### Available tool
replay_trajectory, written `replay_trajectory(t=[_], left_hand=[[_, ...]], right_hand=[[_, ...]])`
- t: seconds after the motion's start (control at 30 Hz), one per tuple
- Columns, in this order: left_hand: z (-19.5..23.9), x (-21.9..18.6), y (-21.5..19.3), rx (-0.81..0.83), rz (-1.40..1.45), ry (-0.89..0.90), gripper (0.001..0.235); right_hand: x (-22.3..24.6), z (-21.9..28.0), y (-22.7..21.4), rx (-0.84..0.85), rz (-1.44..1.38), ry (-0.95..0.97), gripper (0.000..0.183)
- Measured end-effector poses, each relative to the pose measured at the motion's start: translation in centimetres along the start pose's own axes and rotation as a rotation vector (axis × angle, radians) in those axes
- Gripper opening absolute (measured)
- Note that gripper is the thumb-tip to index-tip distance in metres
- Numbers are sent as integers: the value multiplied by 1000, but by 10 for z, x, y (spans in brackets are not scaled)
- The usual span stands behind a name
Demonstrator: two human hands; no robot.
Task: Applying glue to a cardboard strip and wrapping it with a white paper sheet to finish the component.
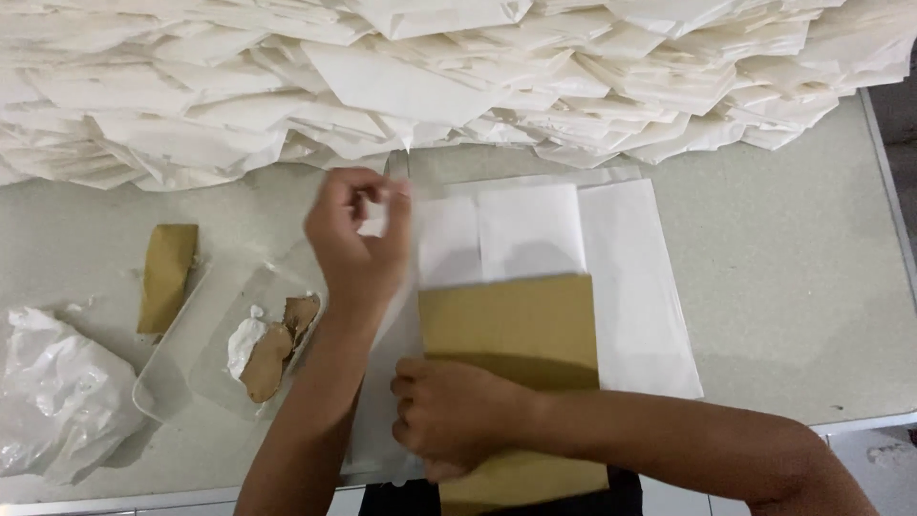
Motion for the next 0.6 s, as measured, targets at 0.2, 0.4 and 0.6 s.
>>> replay_trajectory(t=[0.2,0.4,0.6], left_hand=[[25,-5,34,722,-7,90,25],[40,-37,47,1201,-391,231,58],[72,-21,65,1178,-543,347,78]], right_hand=[[1,32,-44,-538,-131,-62,36],[-36,104,-56,-749,-148,418,22],[-73,147,-57,-571,-223,942,15]])
Point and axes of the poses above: each hand's wrist, its own z-axis away from the middle knuckle, its own y-axis out of the palm, x = y × z, the point moved 2 cm from there along -z, towards the middle knuckle, and after that the axes turned 8 degrees about x, right-handed, at the moved point
